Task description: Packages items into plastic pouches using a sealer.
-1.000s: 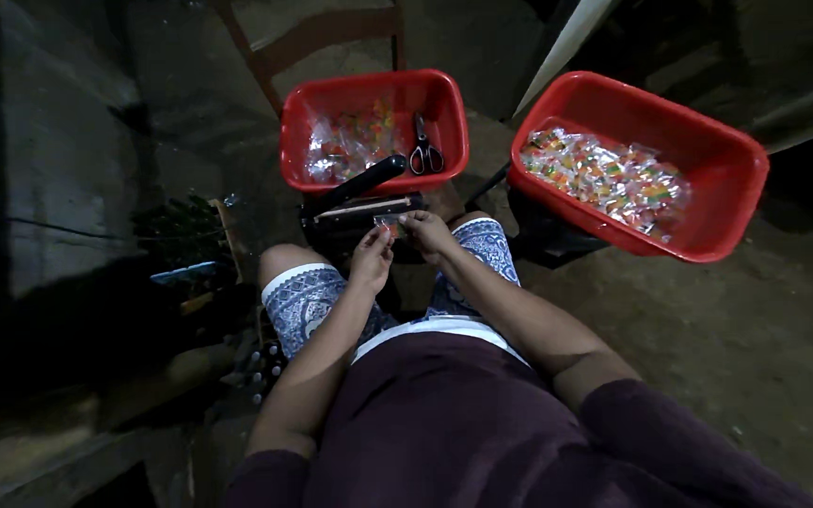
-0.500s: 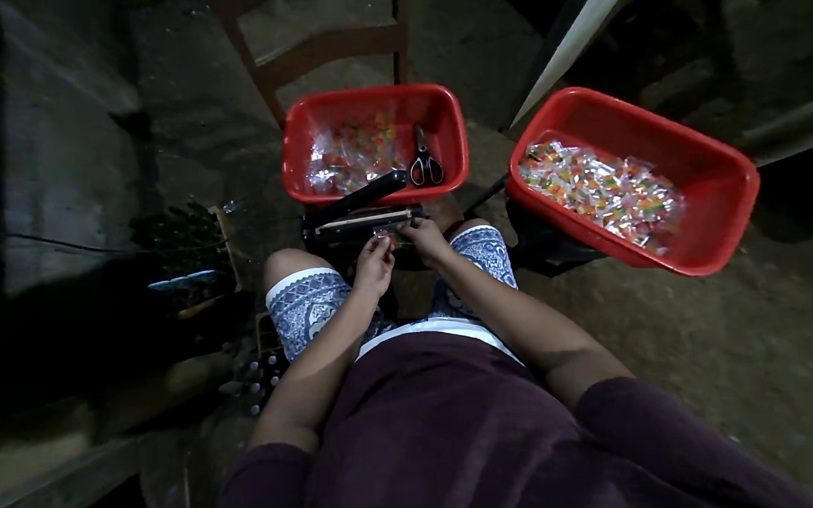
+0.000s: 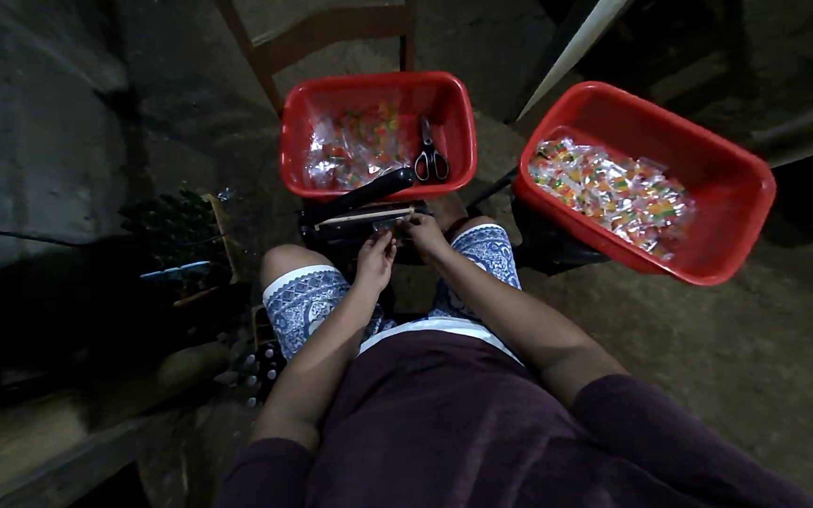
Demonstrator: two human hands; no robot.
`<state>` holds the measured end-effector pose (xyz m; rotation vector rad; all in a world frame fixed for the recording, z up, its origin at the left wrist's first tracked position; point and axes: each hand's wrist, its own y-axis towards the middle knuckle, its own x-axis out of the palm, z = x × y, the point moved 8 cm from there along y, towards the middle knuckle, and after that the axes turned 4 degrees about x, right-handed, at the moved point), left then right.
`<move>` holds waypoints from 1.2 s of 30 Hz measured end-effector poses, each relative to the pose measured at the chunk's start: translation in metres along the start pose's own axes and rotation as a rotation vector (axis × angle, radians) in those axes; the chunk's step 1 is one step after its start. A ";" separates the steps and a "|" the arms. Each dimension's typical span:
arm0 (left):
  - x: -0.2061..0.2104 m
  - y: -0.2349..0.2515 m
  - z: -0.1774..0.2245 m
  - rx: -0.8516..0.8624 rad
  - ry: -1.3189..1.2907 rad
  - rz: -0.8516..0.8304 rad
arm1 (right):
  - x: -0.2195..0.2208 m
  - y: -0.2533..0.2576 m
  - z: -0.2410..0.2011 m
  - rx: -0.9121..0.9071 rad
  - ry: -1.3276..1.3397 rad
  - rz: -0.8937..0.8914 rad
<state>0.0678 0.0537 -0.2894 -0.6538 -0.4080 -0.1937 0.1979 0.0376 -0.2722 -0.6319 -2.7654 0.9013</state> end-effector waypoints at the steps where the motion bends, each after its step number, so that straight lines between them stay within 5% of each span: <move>1: 0.000 0.001 0.000 -0.002 -0.003 0.009 | 0.000 0.001 -0.001 -0.020 -0.033 0.005; 16: 0.002 0.019 0.006 -0.018 0.015 0.106 | -0.018 0.019 -0.017 -0.127 -0.273 0.040; 19: 0.004 0.018 0.005 -0.025 0.033 0.111 | -0.040 0.010 -0.059 -0.253 -0.345 0.141; 22: 0.007 0.020 0.005 -0.012 0.076 0.109 | -0.048 -0.016 -0.126 -0.574 -0.381 0.243; 24: 0.007 0.023 0.006 -0.027 0.090 0.140 | -0.033 -0.034 -0.166 -0.777 -0.468 0.209; 26: 0.006 0.026 0.005 -0.046 0.080 0.172 | -0.009 -0.034 -0.183 -0.784 -0.723 0.079; 30: 0.008 0.027 0.007 -0.035 0.083 0.215 | 0.023 0.006 -0.142 -0.547 -1.188 -0.107; 36: 0.009 0.026 0.012 -0.090 0.059 0.270 | 0.011 0.038 -0.082 -0.447 -1.140 -0.083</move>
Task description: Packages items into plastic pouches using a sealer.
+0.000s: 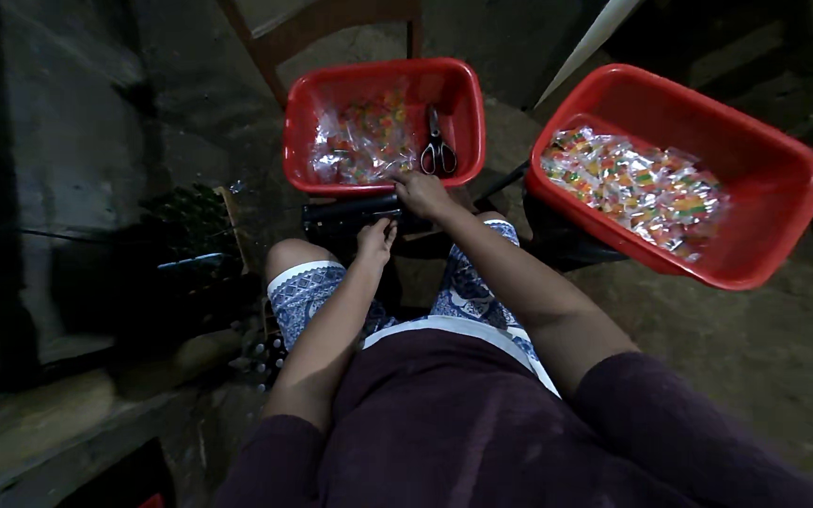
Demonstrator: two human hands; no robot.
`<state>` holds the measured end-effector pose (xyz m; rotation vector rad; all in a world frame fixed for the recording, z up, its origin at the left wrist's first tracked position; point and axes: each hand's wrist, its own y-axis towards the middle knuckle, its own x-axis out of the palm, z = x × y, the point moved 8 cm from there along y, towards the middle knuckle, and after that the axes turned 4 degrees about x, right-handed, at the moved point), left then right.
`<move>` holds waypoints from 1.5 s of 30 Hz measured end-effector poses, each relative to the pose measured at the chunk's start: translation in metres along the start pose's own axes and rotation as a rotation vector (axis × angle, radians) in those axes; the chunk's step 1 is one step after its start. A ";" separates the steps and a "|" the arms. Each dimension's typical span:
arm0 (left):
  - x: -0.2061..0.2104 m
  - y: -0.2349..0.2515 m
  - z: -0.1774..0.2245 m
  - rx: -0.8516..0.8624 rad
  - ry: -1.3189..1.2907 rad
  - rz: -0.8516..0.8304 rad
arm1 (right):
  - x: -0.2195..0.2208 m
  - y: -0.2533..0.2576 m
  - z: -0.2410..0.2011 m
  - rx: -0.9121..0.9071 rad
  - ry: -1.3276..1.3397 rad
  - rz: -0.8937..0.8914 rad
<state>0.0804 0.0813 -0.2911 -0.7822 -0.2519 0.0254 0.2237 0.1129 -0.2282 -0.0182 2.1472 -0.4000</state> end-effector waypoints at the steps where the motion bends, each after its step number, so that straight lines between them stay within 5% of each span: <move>1: 0.000 0.000 0.001 -0.008 0.006 0.003 | 0.002 -0.001 0.002 -0.002 0.022 0.011; 20: -0.013 -0.001 -0.011 -0.053 0.114 -0.013 | 0.017 -0.003 0.018 -0.059 -0.022 0.262; 45: -0.006 0.003 -0.022 -0.015 0.021 -0.097 | 0.015 0.001 0.019 0.011 -0.025 0.148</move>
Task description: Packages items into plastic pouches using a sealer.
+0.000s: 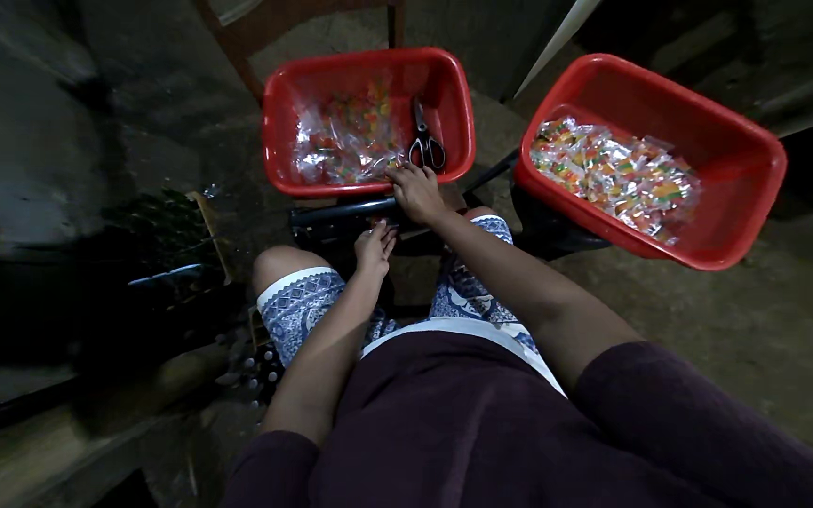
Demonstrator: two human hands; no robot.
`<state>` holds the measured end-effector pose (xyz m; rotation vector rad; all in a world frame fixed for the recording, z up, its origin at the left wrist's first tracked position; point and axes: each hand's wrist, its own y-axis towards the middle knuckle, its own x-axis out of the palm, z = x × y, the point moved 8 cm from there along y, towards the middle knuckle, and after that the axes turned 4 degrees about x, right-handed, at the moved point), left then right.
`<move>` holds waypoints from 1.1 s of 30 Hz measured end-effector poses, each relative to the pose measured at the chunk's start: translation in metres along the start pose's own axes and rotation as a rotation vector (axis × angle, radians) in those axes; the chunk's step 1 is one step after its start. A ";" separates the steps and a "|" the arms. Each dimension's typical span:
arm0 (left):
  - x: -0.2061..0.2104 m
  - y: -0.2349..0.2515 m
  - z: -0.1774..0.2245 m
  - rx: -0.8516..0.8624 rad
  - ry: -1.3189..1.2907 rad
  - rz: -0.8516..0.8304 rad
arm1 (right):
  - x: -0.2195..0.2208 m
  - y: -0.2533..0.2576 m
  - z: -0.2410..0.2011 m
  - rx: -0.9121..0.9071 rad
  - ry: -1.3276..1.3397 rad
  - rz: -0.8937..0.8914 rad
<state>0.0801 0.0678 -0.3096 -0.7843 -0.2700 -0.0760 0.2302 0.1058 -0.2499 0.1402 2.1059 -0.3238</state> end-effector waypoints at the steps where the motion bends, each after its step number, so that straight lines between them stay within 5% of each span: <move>1: 0.001 0.001 0.002 0.006 0.005 -0.004 | -0.005 0.002 -0.003 0.024 0.022 -0.042; 10: 0.004 -0.001 0.012 0.086 0.072 -0.025 | -0.061 0.009 -0.062 0.022 -0.002 -0.105; 33: 0.005 0.002 0.015 -0.041 0.160 0.015 | -0.008 0.000 -0.007 0.051 0.065 0.007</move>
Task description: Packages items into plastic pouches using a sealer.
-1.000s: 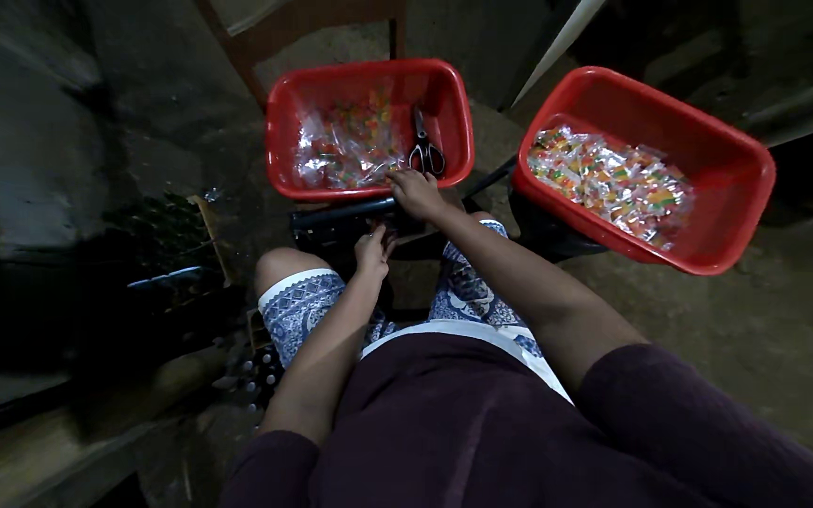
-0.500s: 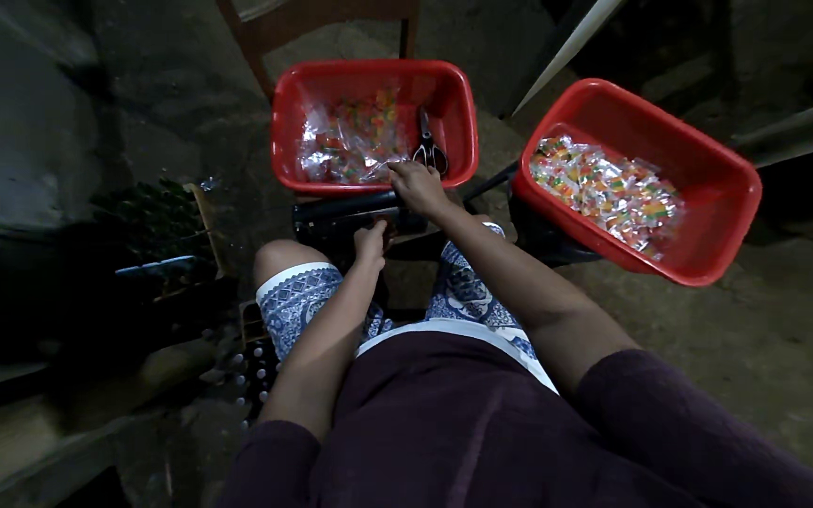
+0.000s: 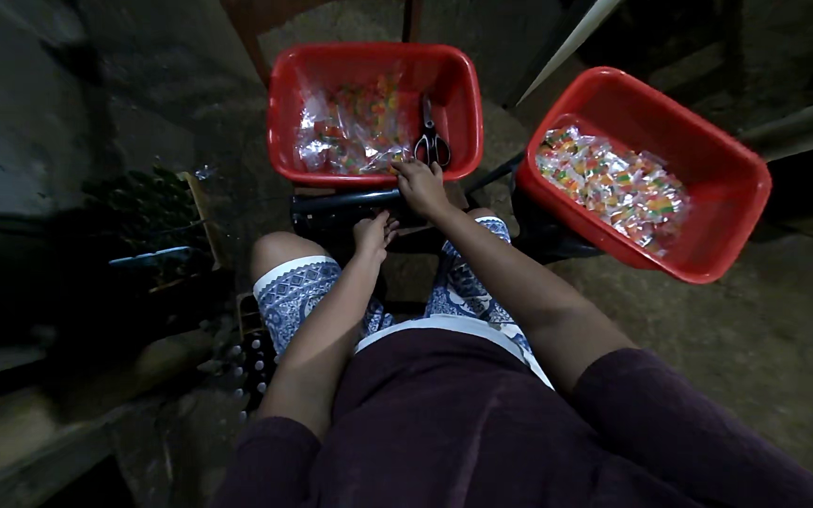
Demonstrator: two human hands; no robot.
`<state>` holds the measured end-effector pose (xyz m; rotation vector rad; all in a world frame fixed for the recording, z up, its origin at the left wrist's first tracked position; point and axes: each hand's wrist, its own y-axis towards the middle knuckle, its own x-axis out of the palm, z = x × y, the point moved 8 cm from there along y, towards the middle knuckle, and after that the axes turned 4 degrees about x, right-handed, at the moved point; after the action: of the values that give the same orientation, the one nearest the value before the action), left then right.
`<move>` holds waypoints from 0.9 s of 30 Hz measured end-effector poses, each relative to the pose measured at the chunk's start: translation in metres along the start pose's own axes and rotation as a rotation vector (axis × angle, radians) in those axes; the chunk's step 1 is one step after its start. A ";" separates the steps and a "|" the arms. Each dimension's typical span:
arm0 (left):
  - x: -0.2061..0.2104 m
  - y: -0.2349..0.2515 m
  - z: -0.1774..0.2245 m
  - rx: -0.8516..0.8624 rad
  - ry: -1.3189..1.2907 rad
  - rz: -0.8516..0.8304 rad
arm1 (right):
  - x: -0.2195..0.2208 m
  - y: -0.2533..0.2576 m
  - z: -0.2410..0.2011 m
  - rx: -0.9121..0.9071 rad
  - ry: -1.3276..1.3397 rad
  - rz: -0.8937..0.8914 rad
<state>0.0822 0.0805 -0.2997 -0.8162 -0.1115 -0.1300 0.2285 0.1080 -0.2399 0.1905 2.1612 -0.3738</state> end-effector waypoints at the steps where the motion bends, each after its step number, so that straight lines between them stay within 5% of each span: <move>1: 0.000 0.001 0.000 -0.002 0.003 0.003 | 0.001 -0.001 0.000 -0.002 -0.006 0.010; 27: -0.004 -0.001 -0.003 0.066 -0.020 0.032 | 0.003 0.000 0.004 -0.024 -0.050 -0.002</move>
<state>0.0780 0.0777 -0.3015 -0.7529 -0.1213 -0.0870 0.2298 0.1065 -0.2447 0.1632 2.1157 -0.3500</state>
